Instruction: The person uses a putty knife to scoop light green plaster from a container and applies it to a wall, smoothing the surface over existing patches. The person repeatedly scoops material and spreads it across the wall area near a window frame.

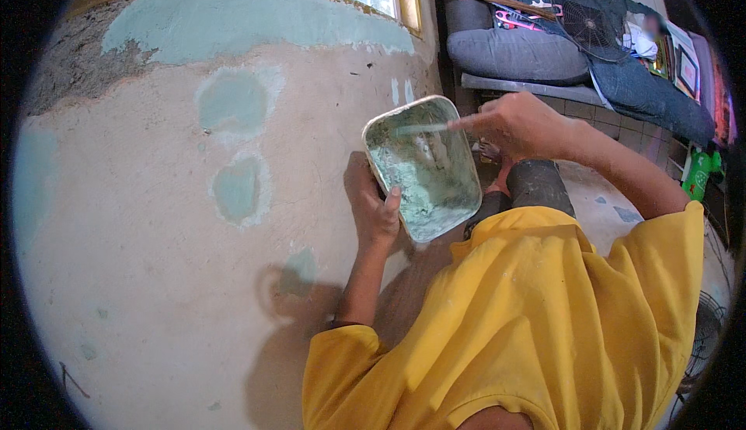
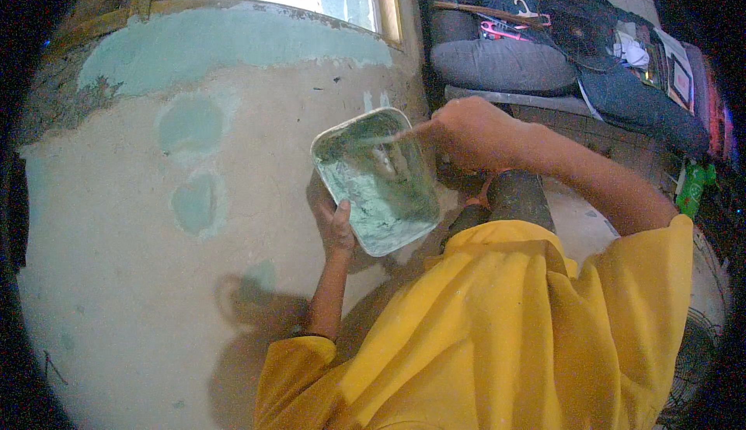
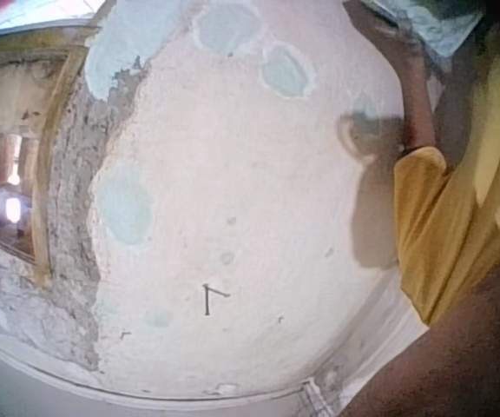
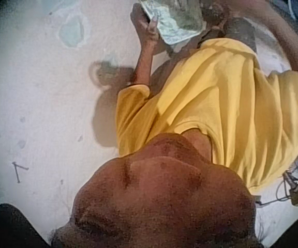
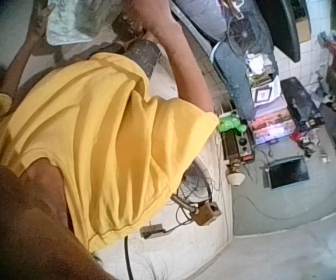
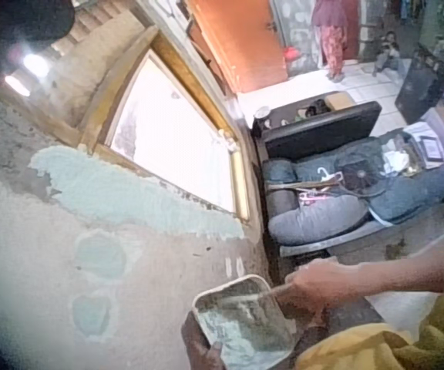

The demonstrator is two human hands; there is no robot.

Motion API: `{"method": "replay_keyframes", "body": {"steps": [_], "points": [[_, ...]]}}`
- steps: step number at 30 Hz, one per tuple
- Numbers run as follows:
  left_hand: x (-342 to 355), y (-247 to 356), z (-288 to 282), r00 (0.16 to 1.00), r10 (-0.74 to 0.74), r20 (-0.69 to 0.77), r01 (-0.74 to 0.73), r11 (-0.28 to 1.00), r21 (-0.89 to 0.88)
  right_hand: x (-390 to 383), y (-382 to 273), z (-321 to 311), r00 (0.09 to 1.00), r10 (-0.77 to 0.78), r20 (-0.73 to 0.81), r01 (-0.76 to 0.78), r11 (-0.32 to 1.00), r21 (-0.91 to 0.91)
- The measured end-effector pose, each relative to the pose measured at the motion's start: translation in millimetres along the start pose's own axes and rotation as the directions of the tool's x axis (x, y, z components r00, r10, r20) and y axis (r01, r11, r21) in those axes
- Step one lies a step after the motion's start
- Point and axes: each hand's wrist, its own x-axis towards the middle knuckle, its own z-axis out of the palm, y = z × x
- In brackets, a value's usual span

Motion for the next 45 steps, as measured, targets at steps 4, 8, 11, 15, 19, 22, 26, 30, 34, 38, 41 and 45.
{"method": "replay_keyframes", "body": {"steps": [4, 8, 11, 15, 19, 22, 26, 30, 34, 38, 41, 45], "points": [[3, -13, -2, 0.999, 0.007, 0.048, -0.007, 1.0, 0.001, -11, -24, 2, 0.998, 0.02, -0.056, -0.028, 0.988, -0.149], [11, -25, -5, 0.987, 0.151, 0.045, -0.156, 0.977, 0.144, 0, -25, 7, 0.977, 0.164, -0.138, -0.185, 0.97, -0.156], [14, -7, -7, 0.968, 0.225, 0.111, -0.246, 0.935, 0.253, 4, -23, 24, 0.965, 0.207, -0.163, -0.228, 0.965, -0.127], [1, -42, -6, 0.975, 0.115, 0.189, -0.13, 0.989, 0.07, 2, -37, 31, 0.974, 0.132, -0.186, -0.152, 0.984, -0.096], [-9, -57, -8, 0.946, -0.119, 0.302, 0.141, 0.989, -0.052, 5, -40, 38, 0.977, 0.117, -0.177, -0.112, 0.993, 0.039], [-7, -18, 0, 0.937, -0.162, 0.309, 0.203, 0.973, -0.107, -1, -37, 36, 0.957, 0.195, -0.215, -0.164, 0.974, 0.154], [-16, -68, -5, 0.952, -0.13, 0.277, 0.209, 0.937, -0.279, -16, -48, 40, 0.896, 0.386, -0.221, -0.254, 0.852, 0.457], [-15, -22, -5, 0.947, -0.124, 0.296, 0.178, 0.971, -0.162, -14, -58, 41, 0.831, 0.555, 0.023, -0.36, 0.507, 0.783], [-16, -29, -4, 0.932, -0.137, 0.335, 0.198, 0.968, -0.156, -8, -62, 37, 0.838, 0.545, -0.032, -0.254, 0.44, 0.862], [-18, -42, -6, 0.917, -0.142, 0.373, 0.217, 0.962, -0.166, -3, -59, 45, 0.851, 0.525, 0.011, -0.231, 0.356, 0.905], [-17, -44, -6, 0.907, -0.148, 0.395, 0.228, 0.96, -0.164, 1, -54, 51, 0.866, 0.496, 0.058, -0.255, 0.34, 0.905], [-18, -45, -5, 0.893, -0.152, 0.424, 0.241, 0.957, -0.163, 4, -39, 72, 0.882, 0.391, -0.262, -0.068, 0.657, 0.75]]}}
